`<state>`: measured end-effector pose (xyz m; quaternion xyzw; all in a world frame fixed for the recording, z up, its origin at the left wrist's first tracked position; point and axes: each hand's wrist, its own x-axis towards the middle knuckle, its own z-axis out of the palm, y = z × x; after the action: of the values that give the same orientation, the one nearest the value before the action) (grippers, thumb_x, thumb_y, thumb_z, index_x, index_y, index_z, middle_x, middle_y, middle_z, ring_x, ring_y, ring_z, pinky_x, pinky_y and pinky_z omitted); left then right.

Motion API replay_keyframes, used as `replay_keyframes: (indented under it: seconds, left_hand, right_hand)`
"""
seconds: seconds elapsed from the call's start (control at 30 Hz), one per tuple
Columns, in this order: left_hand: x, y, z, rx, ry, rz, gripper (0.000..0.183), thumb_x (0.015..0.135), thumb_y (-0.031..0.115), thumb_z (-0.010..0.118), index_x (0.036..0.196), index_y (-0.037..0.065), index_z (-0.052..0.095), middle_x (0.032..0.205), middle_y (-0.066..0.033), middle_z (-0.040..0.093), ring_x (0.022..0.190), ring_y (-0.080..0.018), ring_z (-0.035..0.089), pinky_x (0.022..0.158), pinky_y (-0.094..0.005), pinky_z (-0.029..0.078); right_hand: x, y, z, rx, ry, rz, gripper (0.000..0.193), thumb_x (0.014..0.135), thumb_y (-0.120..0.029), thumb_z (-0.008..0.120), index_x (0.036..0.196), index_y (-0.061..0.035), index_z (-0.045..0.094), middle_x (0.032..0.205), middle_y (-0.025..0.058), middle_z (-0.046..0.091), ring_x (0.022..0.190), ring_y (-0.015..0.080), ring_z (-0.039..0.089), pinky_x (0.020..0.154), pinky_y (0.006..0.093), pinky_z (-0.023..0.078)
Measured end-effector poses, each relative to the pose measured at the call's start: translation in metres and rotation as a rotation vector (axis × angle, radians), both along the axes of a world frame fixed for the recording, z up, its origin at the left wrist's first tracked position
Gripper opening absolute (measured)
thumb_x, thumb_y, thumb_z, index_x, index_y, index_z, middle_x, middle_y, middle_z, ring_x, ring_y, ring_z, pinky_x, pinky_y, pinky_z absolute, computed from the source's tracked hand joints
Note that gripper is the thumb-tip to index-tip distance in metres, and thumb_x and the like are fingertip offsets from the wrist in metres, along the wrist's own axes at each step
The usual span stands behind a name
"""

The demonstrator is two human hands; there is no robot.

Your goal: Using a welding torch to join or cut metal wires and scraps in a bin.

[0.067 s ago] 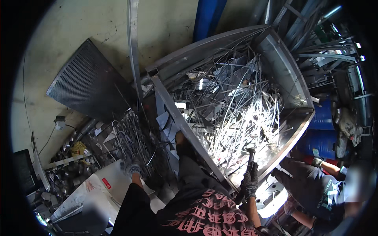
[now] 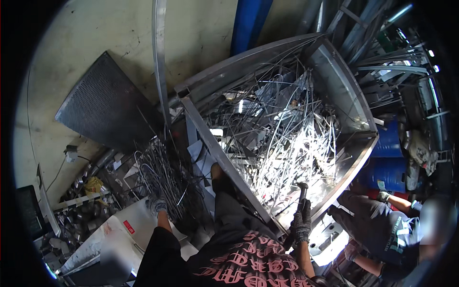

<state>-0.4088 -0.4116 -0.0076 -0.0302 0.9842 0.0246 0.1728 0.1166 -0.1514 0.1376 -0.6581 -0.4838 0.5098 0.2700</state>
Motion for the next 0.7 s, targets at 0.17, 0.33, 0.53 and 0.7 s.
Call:
replay_keyframes:
  seconds: [0.17, 0.33, 0.53, 0.7]
  left_hand:
    - [-0.011, 0.073, 0.004, 0.187, 0.092, -0.404, 0.054, 0.092, 0.054, 0.051, 0.116, 0.009, 0.068, 0.12, -0.0198, 0.066, 0.114, -0.0371, 0.06, 0.099, -0.0418, 0.047]
    - [0.043, 0.19, 0.086, 0.524, 0.13, -0.678, 0.038, 0.093, 0.038, 0.057, 0.111, 0.007, 0.069, 0.112, -0.0186, 0.068, 0.107, -0.0359, 0.063, 0.096, -0.0416, 0.049]
    - [0.104, 0.337, 0.143, 0.837, -0.101, -1.104, 0.031, 0.091, 0.03, 0.064, 0.109, 0.005, 0.068, 0.109, -0.0154, 0.069, 0.103, -0.033, 0.066, 0.092, -0.0428, 0.051]
    - [0.144, 0.487, 0.174, 1.11, -0.571, -0.894, 0.042, 0.092, 0.034, 0.065, 0.118, 0.002, 0.062, 0.11, -0.0169, 0.069, 0.099, -0.0291, 0.067, 0.088, -0.04, 0.052]
  right_hand:
    - [-0.002, -0.009, 0.01, 0.01, -0.118, -0.132, 0.066, 0.098, -0.004, 0.049, 0.158, -0.0176, 0.026, 0.138, 0.0029, 0.057, 0.059, 0.0047, 0.045, 0.051, 0.0213, 0.042]
    - [-0.023, -0.006, 0.053, -0.201, 0.041, -0.519, 0.066, 0.098, -0.008, 0.052, 0.155, -0.0341, 0.03, 0.075, 0.0024, 0.059, 0.048, 0.01, 0.048, 0.039, 0.0271, 0.041]
    - [-0.017, -0.004, 0.094, -0.172, 0.272, -0.92, 0.071, 0.096, -0.009, 0.055, 0.156, -0.0308, 0.025, 0.089, 0.0087, 0.061, 0.061, 0.0185, 0.059, 0.049, 0.0346, 0.052]
    - [-0.005, -0.026, 0.073, -0.096, 0.253, -1.041, 0.075, 0.092, -0.002, 0.056, 0.158, -0.0211, 0.024, 0.118, 0.0091, 0.062, 0.079, 0.0189, 0.062, 0.064, 0.0335, 0.055]
